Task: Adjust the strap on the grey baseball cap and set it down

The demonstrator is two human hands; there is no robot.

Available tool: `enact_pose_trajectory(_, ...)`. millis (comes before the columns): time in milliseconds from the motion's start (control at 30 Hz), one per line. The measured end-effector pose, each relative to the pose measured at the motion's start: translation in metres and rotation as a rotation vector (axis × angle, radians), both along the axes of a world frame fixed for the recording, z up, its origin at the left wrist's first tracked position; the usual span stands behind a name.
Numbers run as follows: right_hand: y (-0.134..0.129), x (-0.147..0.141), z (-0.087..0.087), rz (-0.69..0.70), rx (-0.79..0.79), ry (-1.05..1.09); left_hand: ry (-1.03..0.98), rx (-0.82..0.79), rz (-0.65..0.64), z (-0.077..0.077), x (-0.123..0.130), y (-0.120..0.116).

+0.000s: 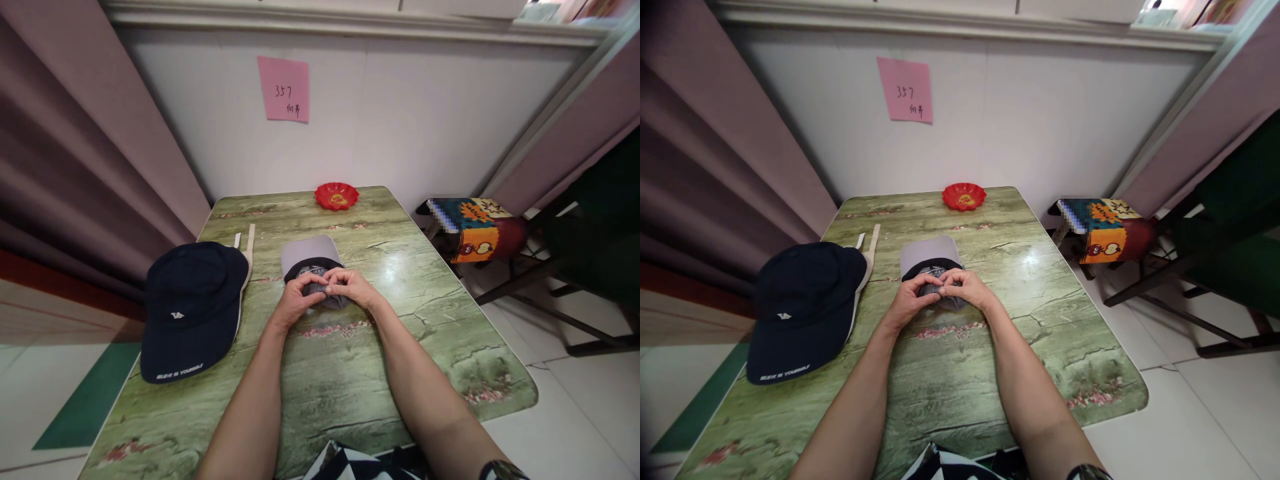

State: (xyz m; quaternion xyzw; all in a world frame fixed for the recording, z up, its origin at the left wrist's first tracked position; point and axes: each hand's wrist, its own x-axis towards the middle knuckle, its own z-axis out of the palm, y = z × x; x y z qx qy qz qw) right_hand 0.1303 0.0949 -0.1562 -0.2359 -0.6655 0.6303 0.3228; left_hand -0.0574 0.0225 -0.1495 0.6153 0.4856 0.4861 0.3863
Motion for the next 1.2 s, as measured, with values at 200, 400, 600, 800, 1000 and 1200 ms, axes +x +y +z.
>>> enact_pose_trajectory(200, -0.003, -0.007, -0.007, -0.107, -0.038, 0.039, -0.118, -0.015, 0.034, -0.004, 0.003, 0.001)
enact_pose_trajectory(400, -0.006, -0.015, -0.011, -0.194, -0.101, 0.083, -0.133, 0.004, 0.042, -0.007, 0.004, 0.002)
enact_pose_trajectory(600, -0.006, -0.014, -0.008, -0.178, -0.061, 0.060, -0.133, -0.015, 0.003, -0.006, 0.002, 0.002)
enact_pose_trajectory(800, -0.006, -0.012, -0.008, -0.143, -0.023, 0.024, -0.069, -0.023, -0.032, -0.005, -0.001, 0.001)
enact_pose_trajectory(1000, -0.011, -0.021, -0.010, -0.251, -0.058, 0.074, -0.158, -0.004, 0.112, -0.010, 0.005, 0.004)
enact_pose_trajectory(1200, -0.012, -0.023, -0.012, -0.190, 0.092, 0.062, -0.319, -0.035, 0.260, -0.009, 0.012, 0.004)
